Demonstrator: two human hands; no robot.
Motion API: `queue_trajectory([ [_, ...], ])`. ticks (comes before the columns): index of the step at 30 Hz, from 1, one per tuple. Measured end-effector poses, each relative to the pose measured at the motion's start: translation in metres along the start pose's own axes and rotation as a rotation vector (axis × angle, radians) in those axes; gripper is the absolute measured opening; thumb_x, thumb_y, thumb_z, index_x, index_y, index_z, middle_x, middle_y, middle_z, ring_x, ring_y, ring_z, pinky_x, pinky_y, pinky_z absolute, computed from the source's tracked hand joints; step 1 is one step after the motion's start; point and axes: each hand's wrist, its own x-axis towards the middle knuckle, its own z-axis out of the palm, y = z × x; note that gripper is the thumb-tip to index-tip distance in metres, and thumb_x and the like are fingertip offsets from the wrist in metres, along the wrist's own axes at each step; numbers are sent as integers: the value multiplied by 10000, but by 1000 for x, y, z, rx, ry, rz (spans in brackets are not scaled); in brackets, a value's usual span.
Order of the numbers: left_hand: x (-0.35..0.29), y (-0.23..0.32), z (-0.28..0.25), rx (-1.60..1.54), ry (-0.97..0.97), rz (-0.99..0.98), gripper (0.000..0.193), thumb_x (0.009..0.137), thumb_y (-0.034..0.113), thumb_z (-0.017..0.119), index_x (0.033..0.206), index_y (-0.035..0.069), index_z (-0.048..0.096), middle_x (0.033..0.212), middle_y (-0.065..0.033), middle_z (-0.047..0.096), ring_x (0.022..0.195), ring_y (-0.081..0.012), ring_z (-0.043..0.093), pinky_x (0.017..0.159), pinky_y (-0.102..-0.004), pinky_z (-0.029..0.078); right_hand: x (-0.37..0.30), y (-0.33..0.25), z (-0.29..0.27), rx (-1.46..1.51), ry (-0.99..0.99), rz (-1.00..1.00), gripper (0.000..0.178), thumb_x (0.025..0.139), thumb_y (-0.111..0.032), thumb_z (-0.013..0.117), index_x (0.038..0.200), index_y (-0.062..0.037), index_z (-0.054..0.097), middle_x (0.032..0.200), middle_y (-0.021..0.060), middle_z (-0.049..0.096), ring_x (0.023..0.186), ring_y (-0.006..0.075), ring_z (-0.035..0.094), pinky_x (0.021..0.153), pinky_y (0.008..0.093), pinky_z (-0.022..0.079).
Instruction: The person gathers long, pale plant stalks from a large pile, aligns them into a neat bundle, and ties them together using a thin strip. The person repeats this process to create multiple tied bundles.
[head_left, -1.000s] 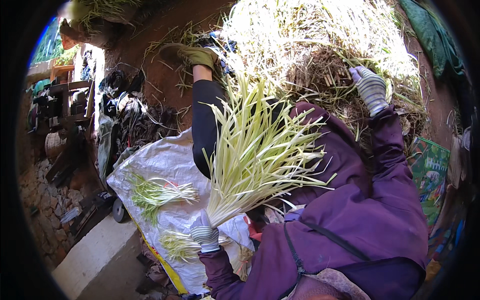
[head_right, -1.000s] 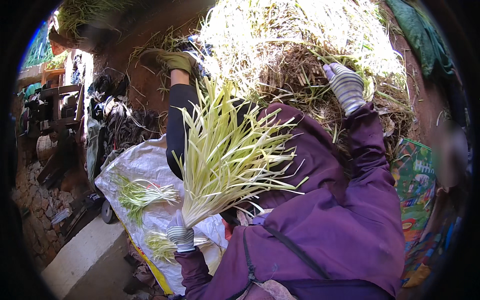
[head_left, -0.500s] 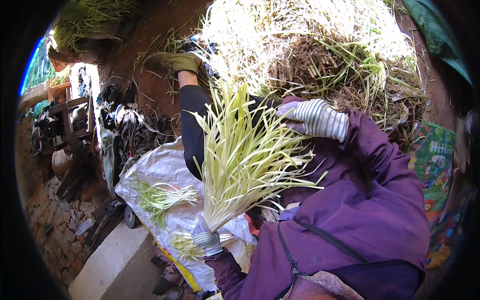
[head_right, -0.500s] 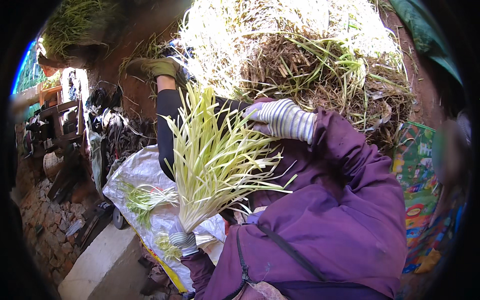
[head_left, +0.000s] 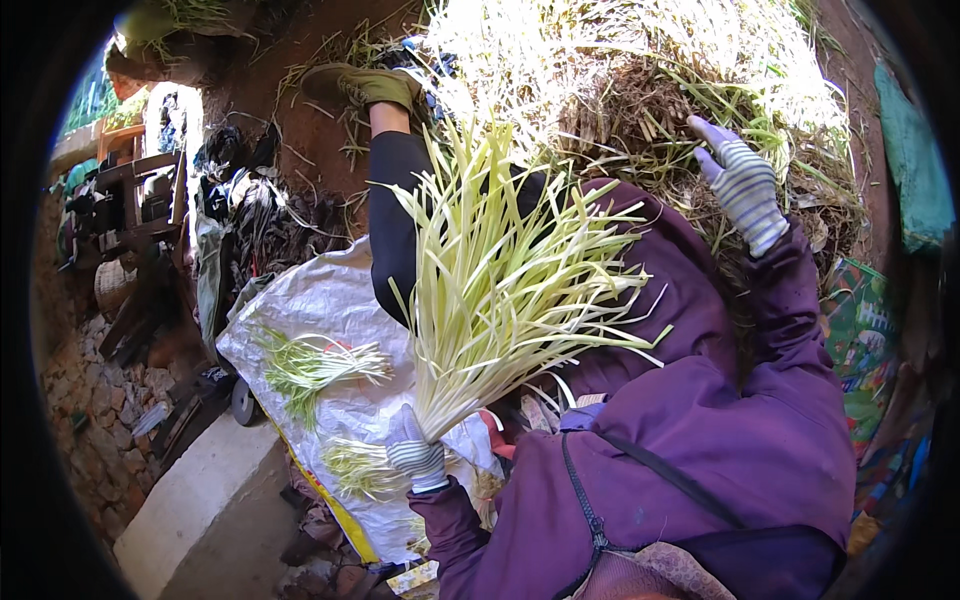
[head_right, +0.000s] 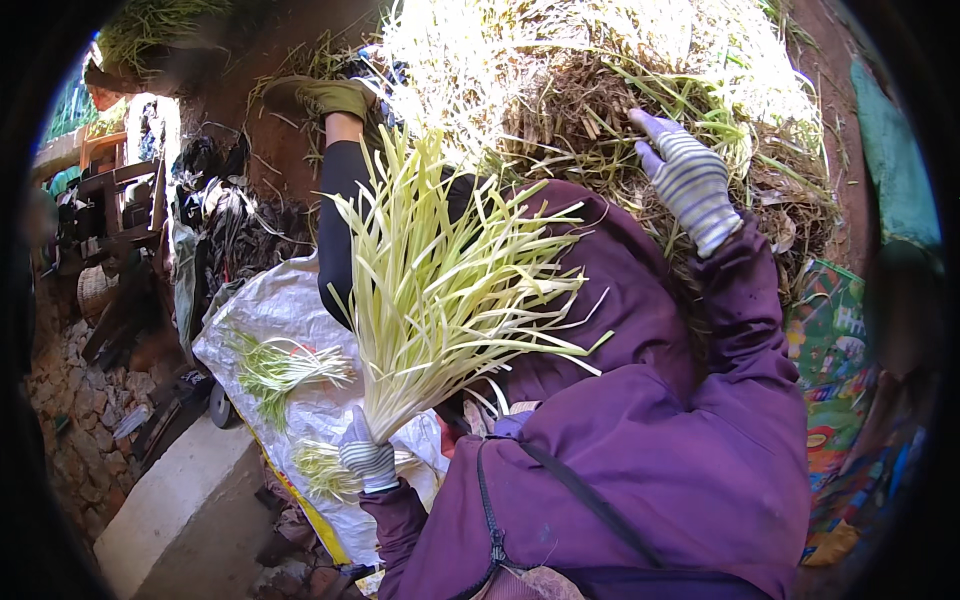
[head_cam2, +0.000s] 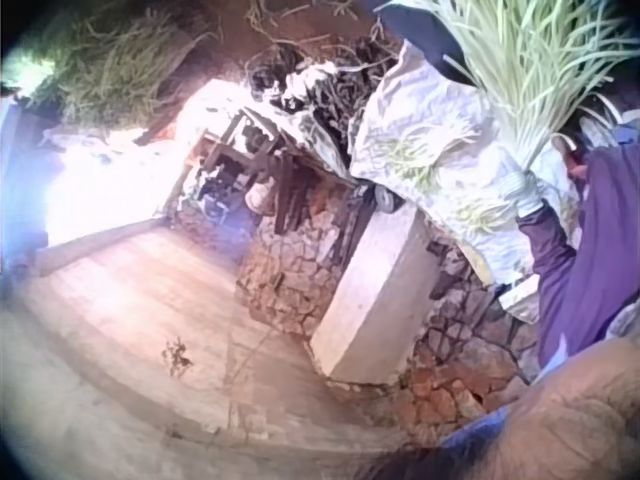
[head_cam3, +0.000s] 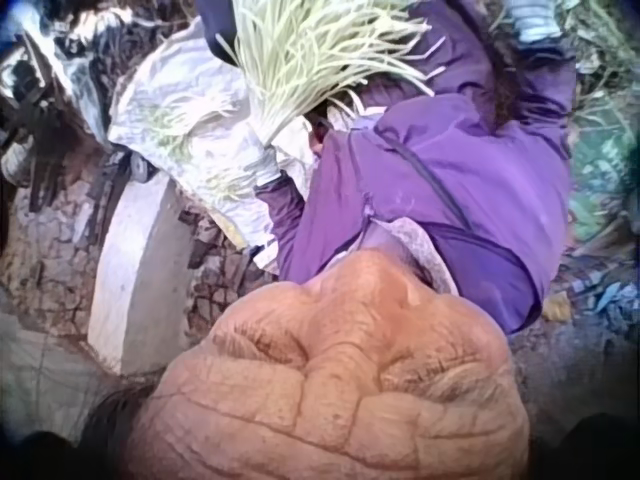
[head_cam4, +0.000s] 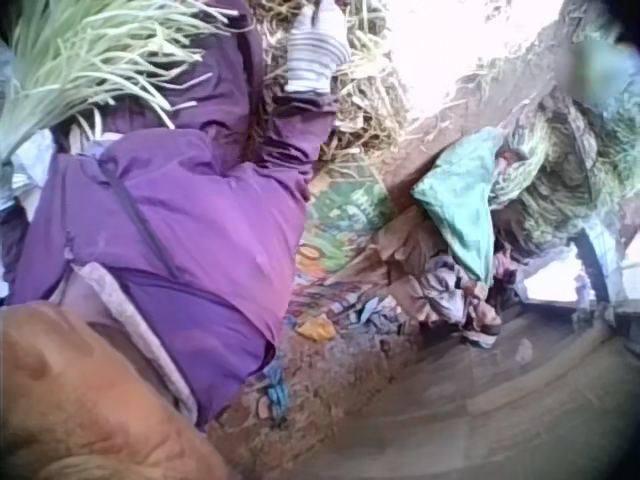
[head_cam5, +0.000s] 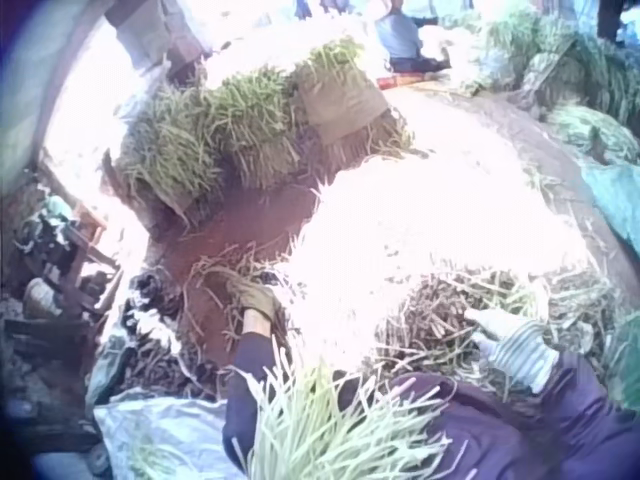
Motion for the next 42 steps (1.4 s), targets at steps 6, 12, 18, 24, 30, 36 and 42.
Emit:
queue_trajectory([
  [6, 0, 8, 3, -37, 26, -16, 627, 715, 176, 655, 1312, 20, 545, 1121, -196, 632, 1055, -396, 596, 929, -520, 455, -21, -135, -38, 403, -555, -537, 348, 898, -99, 590, 1242, -46, 603, 1155, 126, 661, 1011, 289, 662, 777, 365, 566],
  [12, 3, 22, -12, 55, 139, 81, 687, 667, 104, 625, 1342, 39, 513, 1034, -181, 644, 905, -393, 622, 809, -504, 495, -54, -139, 11, 53, -464, -667, 230, 827, -124, 581, 1032, -26, 618, 728, 80, 598, 638, 272, 617, 533, 397, 496],
  [18, -2, 25, 7, -89, -50, -54, 748, 661, 79, 615, 1397, 92, 486, 1178, -201, 605, 1091, -398, 561, 993, -512, 409, -85, -122, 5, 433, -443, -147, 129, 801, -134, 682, 854, -17, 702, 768, 135, 675, 650, 303, 654, 608, 361, 532],
  [24, 0, 34, 14, -86, -114, -36, 764, 652, 87, 613, 1406, 107, 485, 1098, -204, 630, 975, -409, 600, 877, -525, 463, -77, -93, 10, -187, -103, -335, 88, 772, -103, 683, 797, -28, 645, 609, 112, 564, 518, 282, 582, 485, 386, 465],
  [30, -2, 35, 2, -54, -18, -45, 718, 672, 104, 659, 1375, 81, 511, 1000, -204, 654, 915, -415, 620, 853, -514, 481, -24, -21, -65, -696, 41, 118, 333, 952, -226, 584, 1284, -210, 608, 1127, 130, 674, 981, 311, 660, 839, 333, 533],
  [36, -1, 56, -12, -145, 136, -28, 625, 714, 126, 702, 1320, 59, 564, 925, -193, 677, 766, -392, 641, 742, -442, 518, -38, -143, -56, 107, -228, -507, 289, 827, -139, 691, 1102, -51, 686, 1011, 123, 711, 895, 276, 699, 750, 359, 565],
  [42, 19, 95, -39, -441, 419, -193, 483, 809, 115, 701, 1264, -6, 593, 916, -219, 682, 762, -381, 652, 730, -428, 522, -65, -156, 4, -119, -629, -648, 370, 892, -206, 558, 1235, -70, 571, 785, 74, 633, 544, 253, 591, 401, 380, 431],
])
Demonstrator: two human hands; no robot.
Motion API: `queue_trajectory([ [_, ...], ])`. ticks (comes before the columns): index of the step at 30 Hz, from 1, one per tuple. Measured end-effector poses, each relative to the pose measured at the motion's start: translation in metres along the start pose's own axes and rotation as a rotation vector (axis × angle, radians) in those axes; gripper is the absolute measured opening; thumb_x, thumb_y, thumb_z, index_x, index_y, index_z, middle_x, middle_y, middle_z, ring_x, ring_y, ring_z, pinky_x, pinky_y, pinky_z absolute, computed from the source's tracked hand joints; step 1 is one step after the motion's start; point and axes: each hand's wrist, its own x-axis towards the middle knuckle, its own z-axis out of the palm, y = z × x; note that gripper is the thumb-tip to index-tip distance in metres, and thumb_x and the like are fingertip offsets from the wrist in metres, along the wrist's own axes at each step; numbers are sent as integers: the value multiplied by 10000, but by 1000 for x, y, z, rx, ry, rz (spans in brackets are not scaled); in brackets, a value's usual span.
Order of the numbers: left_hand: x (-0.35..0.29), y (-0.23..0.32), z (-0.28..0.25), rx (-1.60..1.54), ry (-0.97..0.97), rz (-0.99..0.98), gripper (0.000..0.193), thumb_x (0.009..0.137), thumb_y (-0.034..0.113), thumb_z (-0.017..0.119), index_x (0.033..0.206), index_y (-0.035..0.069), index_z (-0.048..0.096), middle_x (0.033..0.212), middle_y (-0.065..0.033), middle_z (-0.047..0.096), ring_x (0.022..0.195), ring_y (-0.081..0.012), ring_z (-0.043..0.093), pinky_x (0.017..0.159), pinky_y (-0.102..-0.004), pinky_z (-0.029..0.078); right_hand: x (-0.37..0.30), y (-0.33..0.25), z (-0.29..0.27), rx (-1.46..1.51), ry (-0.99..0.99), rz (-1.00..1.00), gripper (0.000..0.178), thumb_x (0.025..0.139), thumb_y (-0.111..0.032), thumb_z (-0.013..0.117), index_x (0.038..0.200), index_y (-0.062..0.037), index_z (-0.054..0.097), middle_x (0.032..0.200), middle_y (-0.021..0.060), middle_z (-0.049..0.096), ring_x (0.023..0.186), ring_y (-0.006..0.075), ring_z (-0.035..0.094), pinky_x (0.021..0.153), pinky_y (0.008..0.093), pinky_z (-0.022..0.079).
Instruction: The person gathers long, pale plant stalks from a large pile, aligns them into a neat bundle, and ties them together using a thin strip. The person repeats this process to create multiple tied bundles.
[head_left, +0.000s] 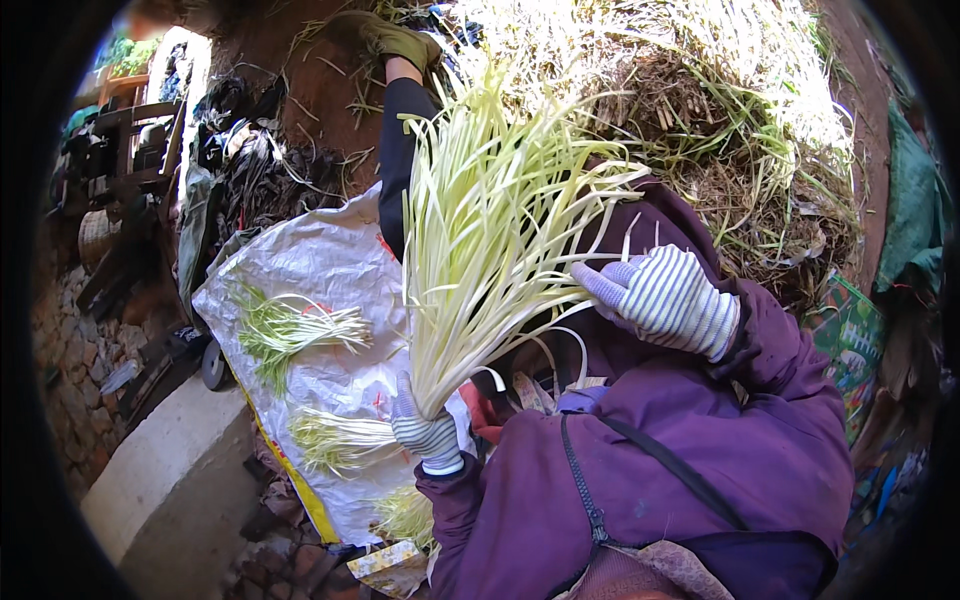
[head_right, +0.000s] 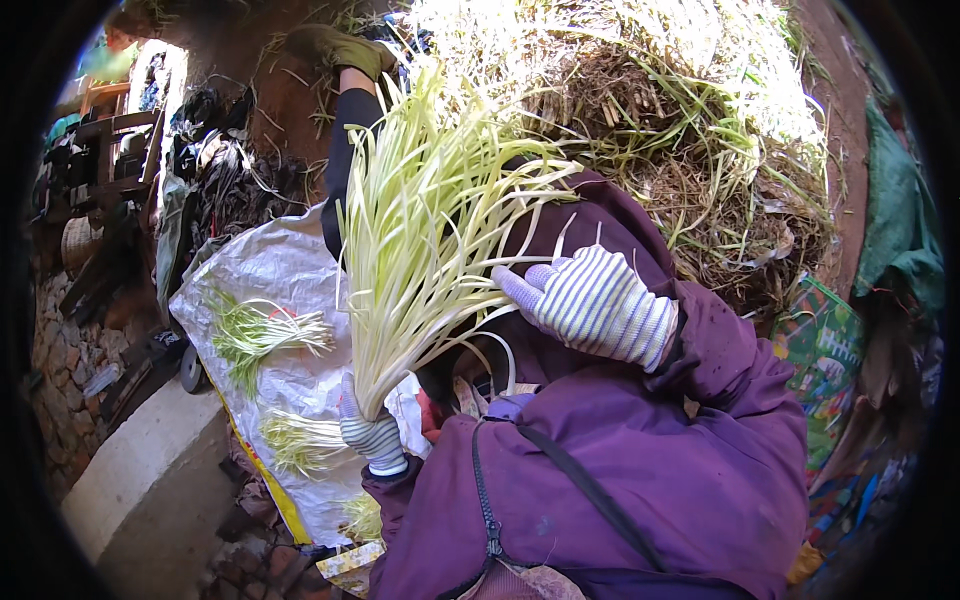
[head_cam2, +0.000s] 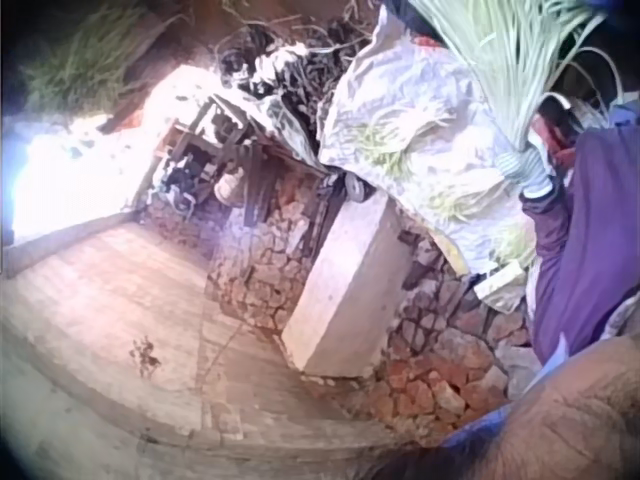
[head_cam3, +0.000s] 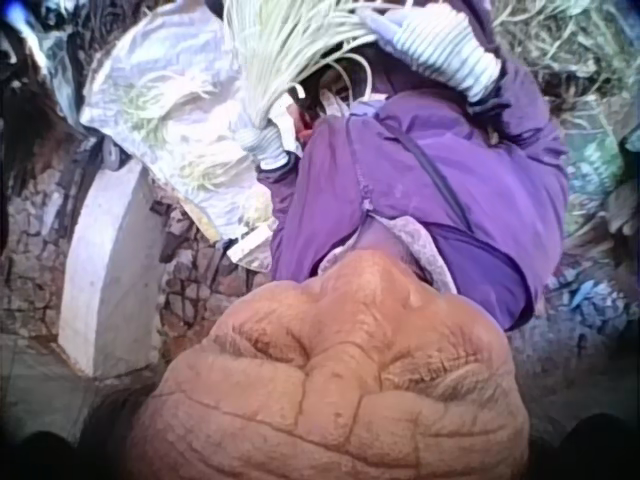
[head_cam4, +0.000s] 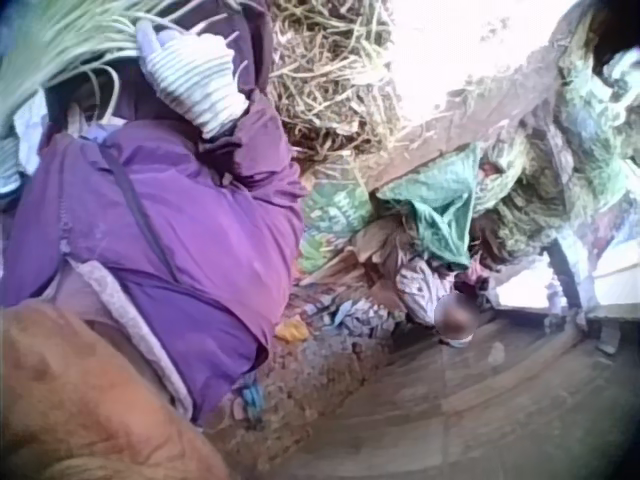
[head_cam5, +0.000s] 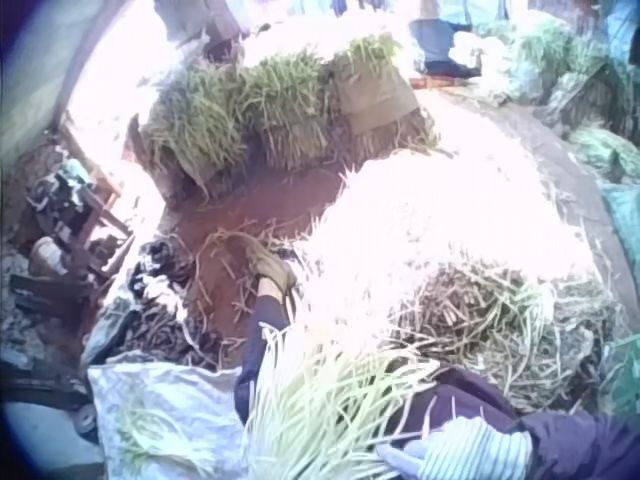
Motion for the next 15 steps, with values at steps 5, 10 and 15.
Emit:
queue_trajectory([
  [5, 9, 9, 4, 189, -148, -36, 530, 782, 165, 718, 1267, -6, 592, 922, -210, 685, 781, -378, 655, 749, -433, 522, -23, 13, -17, 72, -206, -29, 312, 873, -204, 563, 1167, -119, 624, 658, 62, 592, 549, 265, 609, 445, 418, 446],
  [10, 5, 4, 6, 249, -168, 37, 537, 777, 172, 720, 1268, -5, 592, 922, -209, 685, 781, -377, 655, 748, -434, 521, -44, 35, -13, 153, -198, 55, 187, 885, -260, 598, 1008, -129, 652, 684, 78, 607, 606, 302, 620, 504, 428, 476],
  [15, 4, 4, 5, 261, -191, 74, 545, 773, 178, 722, 1270, -4, 591, 923, -207, 685, 781, -376, 655, 746, -435, 521, -66, 65, -22, 168, -144, 245, 193, 822, -226, 679, 982, -119, 689, 711, 83, 623, 669, 296, 632, 593, 412, 505],
])
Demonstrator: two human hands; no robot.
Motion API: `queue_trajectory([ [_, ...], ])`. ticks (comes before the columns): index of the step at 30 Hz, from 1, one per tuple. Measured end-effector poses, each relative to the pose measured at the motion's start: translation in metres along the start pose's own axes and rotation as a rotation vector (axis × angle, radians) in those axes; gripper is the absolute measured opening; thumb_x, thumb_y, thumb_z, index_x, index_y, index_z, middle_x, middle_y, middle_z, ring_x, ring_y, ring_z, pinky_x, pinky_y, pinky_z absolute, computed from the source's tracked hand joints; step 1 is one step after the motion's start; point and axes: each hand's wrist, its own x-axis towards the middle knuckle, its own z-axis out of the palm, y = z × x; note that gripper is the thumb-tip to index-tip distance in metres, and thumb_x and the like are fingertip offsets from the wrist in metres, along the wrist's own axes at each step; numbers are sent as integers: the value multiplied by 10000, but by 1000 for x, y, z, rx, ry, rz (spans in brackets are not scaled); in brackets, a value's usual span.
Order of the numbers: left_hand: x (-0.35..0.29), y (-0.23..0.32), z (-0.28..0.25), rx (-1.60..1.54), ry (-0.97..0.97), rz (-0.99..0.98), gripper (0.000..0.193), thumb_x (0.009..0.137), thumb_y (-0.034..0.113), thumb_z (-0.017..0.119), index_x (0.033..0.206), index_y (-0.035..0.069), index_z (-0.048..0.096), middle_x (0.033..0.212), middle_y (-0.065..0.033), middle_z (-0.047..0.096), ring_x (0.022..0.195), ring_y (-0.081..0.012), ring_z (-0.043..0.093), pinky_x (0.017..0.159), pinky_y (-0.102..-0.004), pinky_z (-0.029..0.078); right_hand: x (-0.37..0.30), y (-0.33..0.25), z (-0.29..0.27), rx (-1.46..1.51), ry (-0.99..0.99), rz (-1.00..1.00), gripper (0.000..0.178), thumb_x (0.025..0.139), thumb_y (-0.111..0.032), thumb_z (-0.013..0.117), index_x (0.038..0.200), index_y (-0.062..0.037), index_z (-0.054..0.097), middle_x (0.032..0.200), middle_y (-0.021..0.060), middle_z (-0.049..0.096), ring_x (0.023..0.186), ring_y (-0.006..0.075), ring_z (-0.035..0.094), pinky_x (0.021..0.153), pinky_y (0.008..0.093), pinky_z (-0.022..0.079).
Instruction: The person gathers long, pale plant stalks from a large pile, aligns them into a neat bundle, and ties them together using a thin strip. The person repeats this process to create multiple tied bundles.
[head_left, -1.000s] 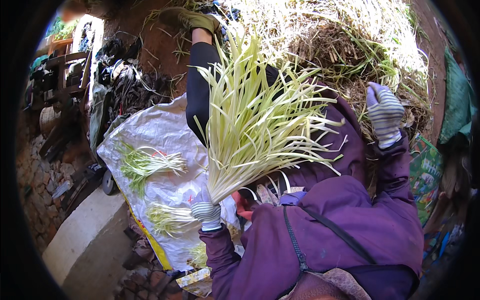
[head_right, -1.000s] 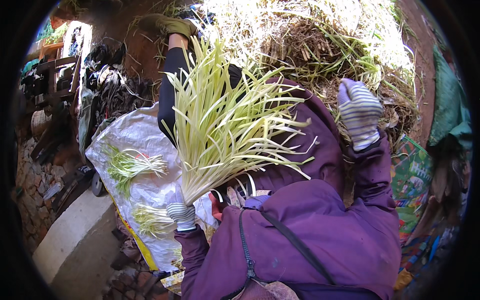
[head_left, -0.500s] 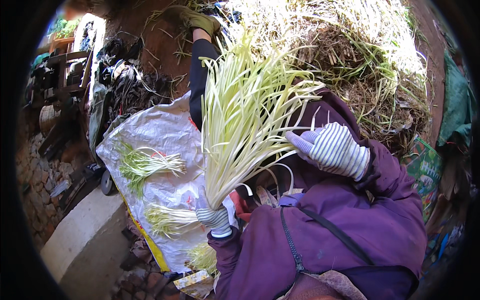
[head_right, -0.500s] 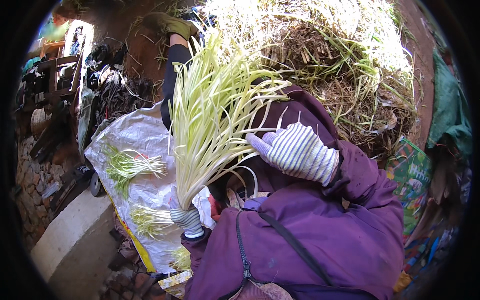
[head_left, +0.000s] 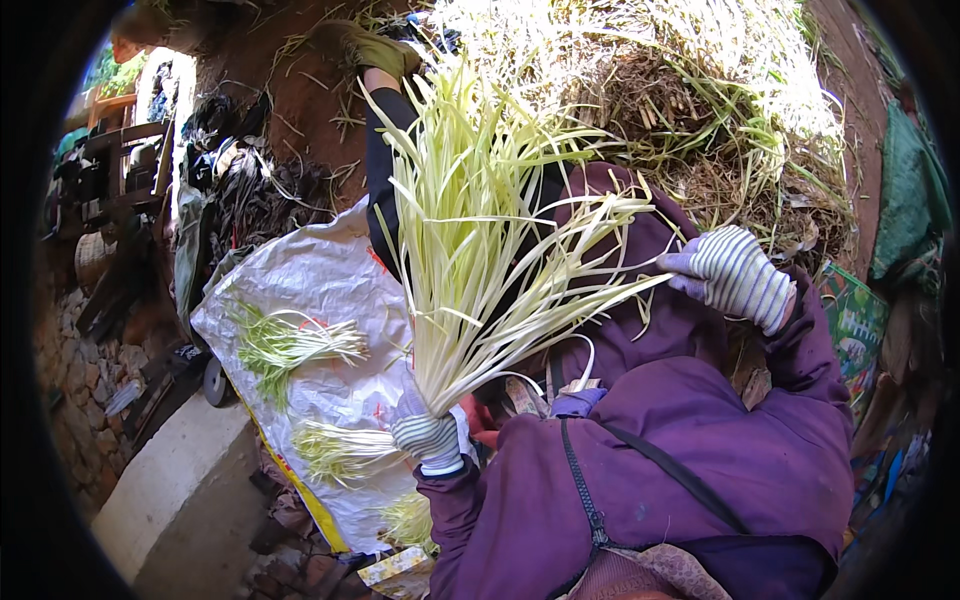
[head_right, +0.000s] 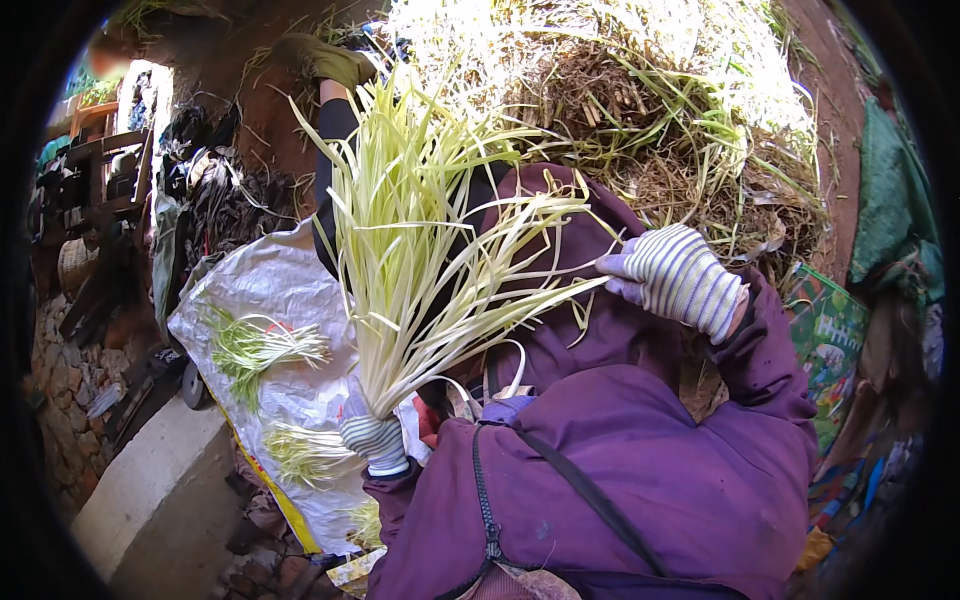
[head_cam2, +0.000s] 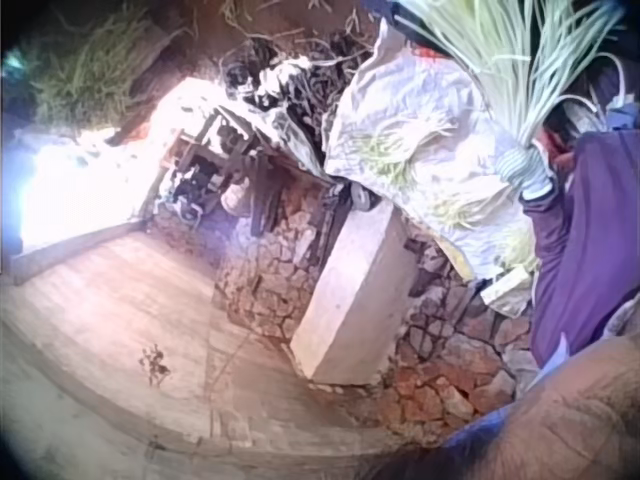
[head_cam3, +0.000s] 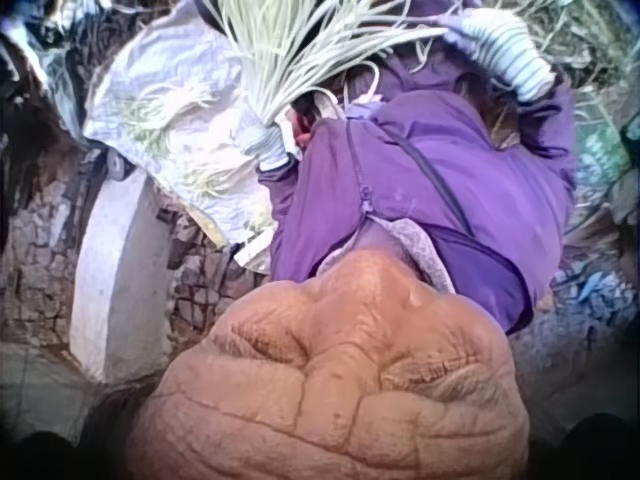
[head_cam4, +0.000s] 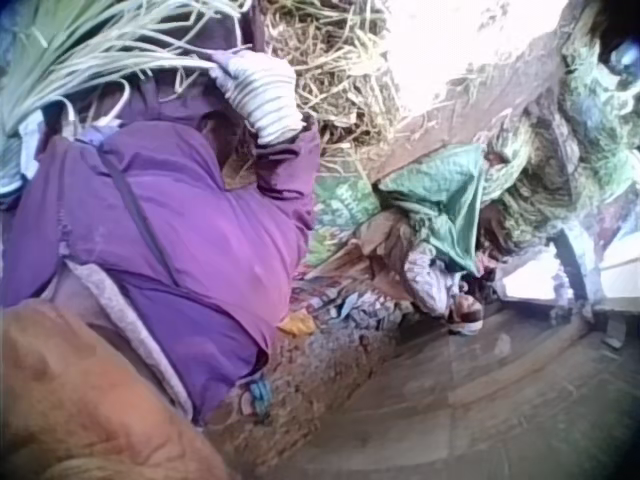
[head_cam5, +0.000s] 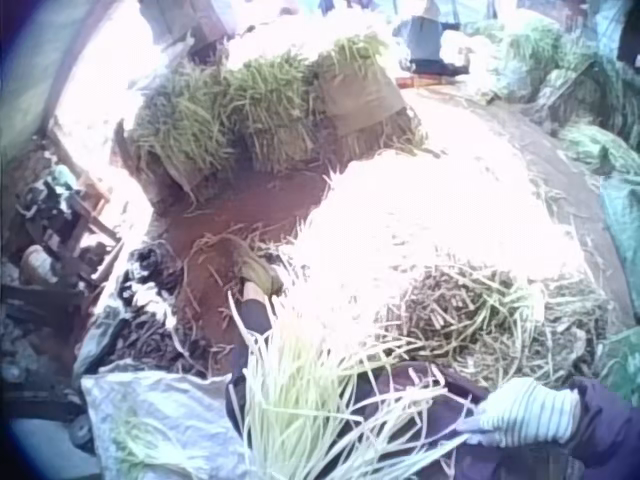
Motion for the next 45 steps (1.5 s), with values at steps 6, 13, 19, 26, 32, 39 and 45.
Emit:
queue_trajectory([
  [6, 0, 1, -4, 21, 1, 19, 553, 768, 186, 724, 1271, -3, 591, 924, -205, 685, 781, -375, 656, 745, -436, 521, 5, -6, -62, -37, 465, -1, 396, 795, -198, 720, 1151, -33, 664, 975, 162, 689, 878, 333, 657, 761, 397, 522],
  [13, 5, 1, -6, 36, -3, 48, 564, 762, 195, 727, 1273, -1, 591, 925, -203, 685, 781, -374, 656, 743, -437, 520, 63, -36, -35, 130, 498, -335, 276, 809, -259, 729, 1006, -66, 711, 882, 114, 704, 765, 306, 670, 671, 402, 534],
  [19, 8, 2, -7, 27, -12, 49, 572, 757, 202, 729, 1274, 0, 590, 925, -202, 685, 781, -373, 656, 741, -438, 520, 55, -22, -58, -35, 676, -112, 243, 809, -281, 742, 840, -41, 730, 836, 117, 701, 797, 291, 673, 725, 374, 530],
  [26, 9, 2, -4, 27, -14, 43, 583, 751, 211, 732, 1276, 1, 590, 926, -199, 685, 781, -372, 656, 740, -440, 520, 61, -54, -66, 317, 546, -365, 227, 820, -170, 718, 993, -22, 708, 943, 106, 707, 874, 267, 674, 756, 352, 530],
  [32, 13, 4, -8, 37, -31, 52, 592, 746, 219, 734, 1277, 2, 589, 927, -198, 685, 781, -371, 656, 738, -441, 519, 87, -47, 3, -189, 316, -196, 163, 814, -244, 664, 820, -85, 630, 768, 56, 628, 695, 262, 622, 579, 411, 480],
  [39, 10, 0, -2, 30, -36, 53, 618, 726, 234, 743, 1281, 8, 589, 928, -194, 685, 779, -369, 657, 730, -442, 519, 92, -42, 18, -278, 289, -213, 256, 831, -248, 671, 1045, -110, 642, 663, 40, 569, 602, 246, 594, 511, 393, 450],
  [45, 7, -9, 5, 18, -34, 53, 652, 699, 249, 755, 1286, 17, 588, 929, -190, 684, 775, -366, 657, 719, -444, 518, 102, -41, 19, -253, 355, -280, 247, 851, -277, 661, 1053, -138, 640, 593, 35, 517, 518, 232, 563, 457, 389, 429],
])
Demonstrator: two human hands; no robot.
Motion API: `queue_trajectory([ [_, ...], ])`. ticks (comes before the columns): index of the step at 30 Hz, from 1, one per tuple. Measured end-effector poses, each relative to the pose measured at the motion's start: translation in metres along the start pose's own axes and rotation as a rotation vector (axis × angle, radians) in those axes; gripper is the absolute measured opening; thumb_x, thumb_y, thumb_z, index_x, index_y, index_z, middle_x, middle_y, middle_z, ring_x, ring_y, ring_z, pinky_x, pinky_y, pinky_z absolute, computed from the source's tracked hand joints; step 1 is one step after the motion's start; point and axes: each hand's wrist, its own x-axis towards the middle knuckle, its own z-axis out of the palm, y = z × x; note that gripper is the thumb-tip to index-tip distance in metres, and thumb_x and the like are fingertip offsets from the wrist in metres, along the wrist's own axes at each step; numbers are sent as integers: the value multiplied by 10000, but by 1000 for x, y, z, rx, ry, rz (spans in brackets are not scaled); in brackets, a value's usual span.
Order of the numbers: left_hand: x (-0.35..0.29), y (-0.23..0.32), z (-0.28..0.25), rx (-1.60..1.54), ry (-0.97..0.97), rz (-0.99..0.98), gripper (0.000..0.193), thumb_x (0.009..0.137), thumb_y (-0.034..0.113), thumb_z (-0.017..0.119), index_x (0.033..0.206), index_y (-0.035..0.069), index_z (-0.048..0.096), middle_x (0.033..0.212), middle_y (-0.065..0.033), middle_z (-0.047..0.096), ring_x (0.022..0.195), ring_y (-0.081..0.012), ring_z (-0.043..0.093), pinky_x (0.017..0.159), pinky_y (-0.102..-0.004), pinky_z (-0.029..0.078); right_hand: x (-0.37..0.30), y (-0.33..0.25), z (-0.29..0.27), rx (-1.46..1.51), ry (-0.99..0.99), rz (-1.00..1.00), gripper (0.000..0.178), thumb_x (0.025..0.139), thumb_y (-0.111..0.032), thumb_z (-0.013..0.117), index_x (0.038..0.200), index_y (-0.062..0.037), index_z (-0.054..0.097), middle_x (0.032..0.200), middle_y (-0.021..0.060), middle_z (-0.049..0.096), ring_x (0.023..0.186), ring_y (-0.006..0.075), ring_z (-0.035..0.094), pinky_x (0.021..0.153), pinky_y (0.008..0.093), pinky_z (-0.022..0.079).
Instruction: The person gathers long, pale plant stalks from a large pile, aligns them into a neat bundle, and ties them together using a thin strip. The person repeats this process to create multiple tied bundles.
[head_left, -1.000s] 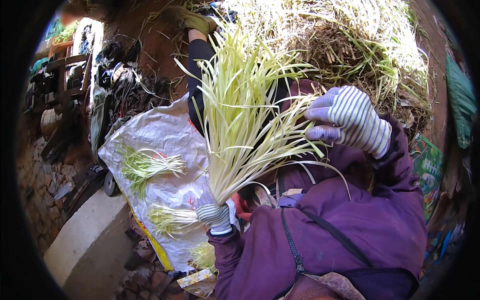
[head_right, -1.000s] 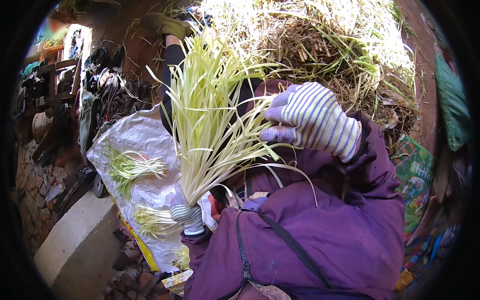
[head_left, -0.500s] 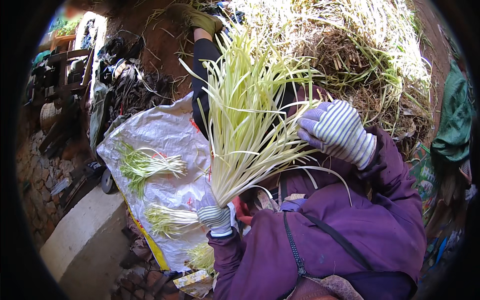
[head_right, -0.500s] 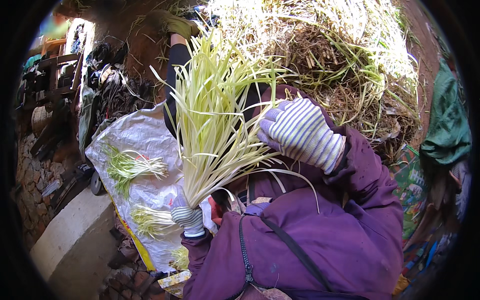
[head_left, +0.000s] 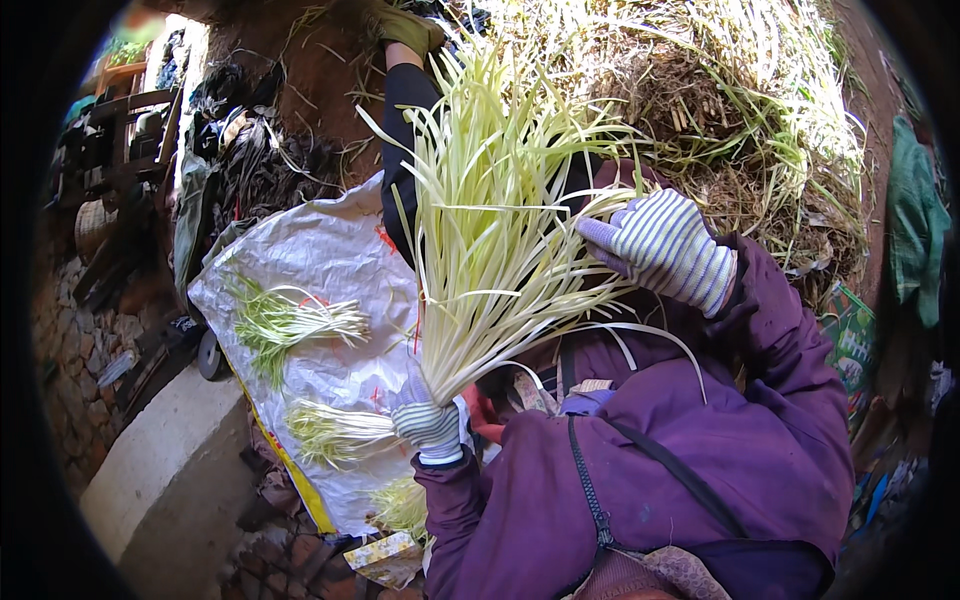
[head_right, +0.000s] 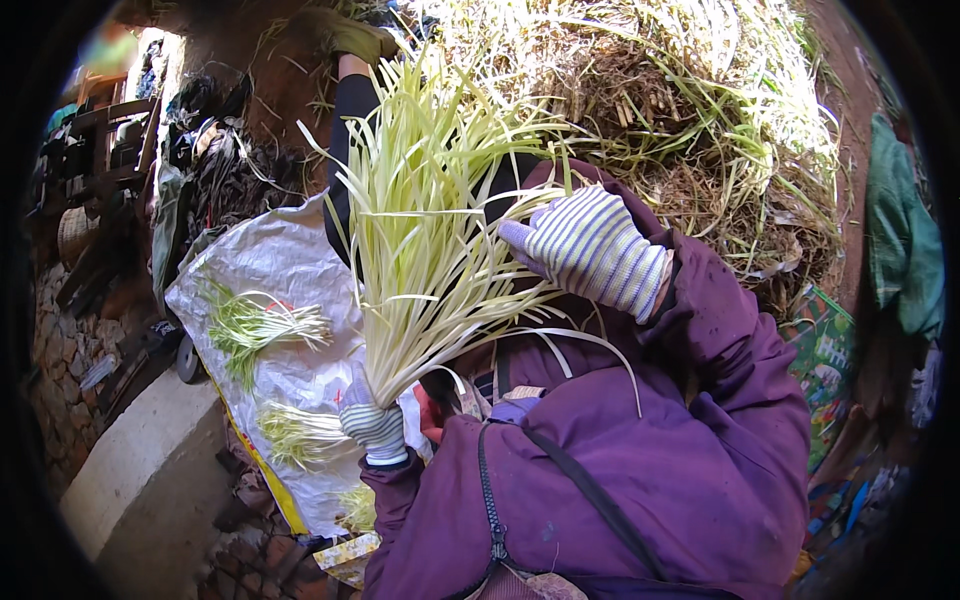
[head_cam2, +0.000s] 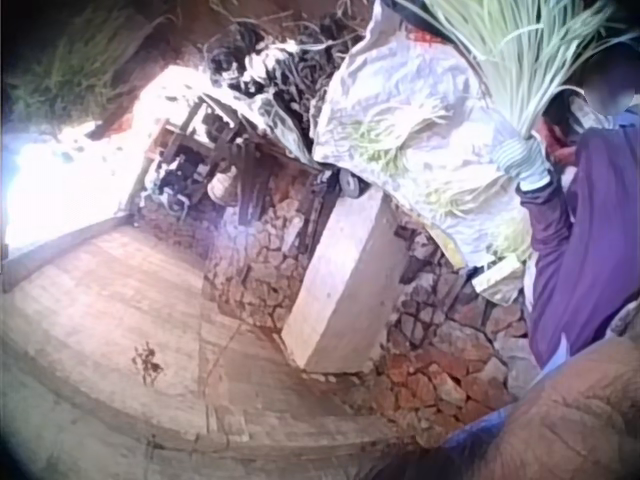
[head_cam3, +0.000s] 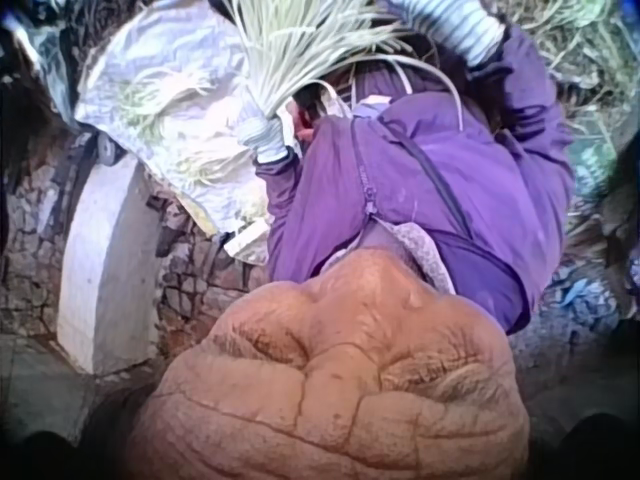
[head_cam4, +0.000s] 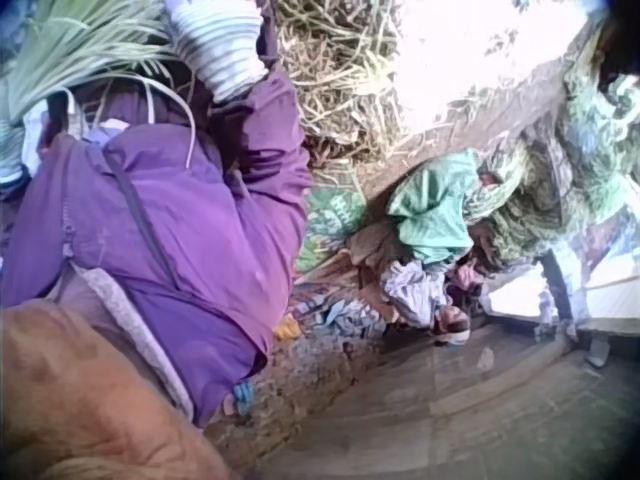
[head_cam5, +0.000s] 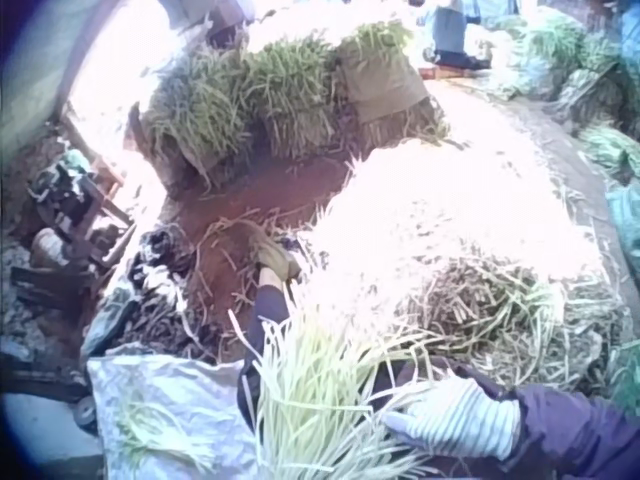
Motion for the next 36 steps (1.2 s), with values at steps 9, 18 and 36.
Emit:
queue_trajectory([
  [9, 1, 4, -5, 40, -26, -5, 665, 692, 229, 749, 1303, 30, 577, 948, -188, 688, 782, -374, 661, 745, -462, 518, 9, 2, 7, 180, -123, 23, 192, 901, -199, 572, 1052, -103, 642, 645, 87, 584, 590, 294, 610, 456, 428, 439],
  [18, -2, 2, 0, 27, -42, -40, 670, 695, 244, 740, 1319, 66, 573, 1009, -179, 702, 807, -380, 677, 860, -472, 511, 10, 2, 10, 166, -103, 42, 219, 886, -170, 549, 1078, -99, 627, 667, 84, 595, 609, 291, 620, 475, 428, 448],
  [36, -8, -6, 7, 56, -85, -45, 683, 683, 232, 731, 1326, 66, 567, 1009, -175, 695, 843, -370, 667, 848, -469, 505, 18, 10, 3, 89, -37, -151, 151, 786, -181, 619, 720, -92, 518, 564, 50, 490, 536, 241, 579, 471, 398, 443],
])
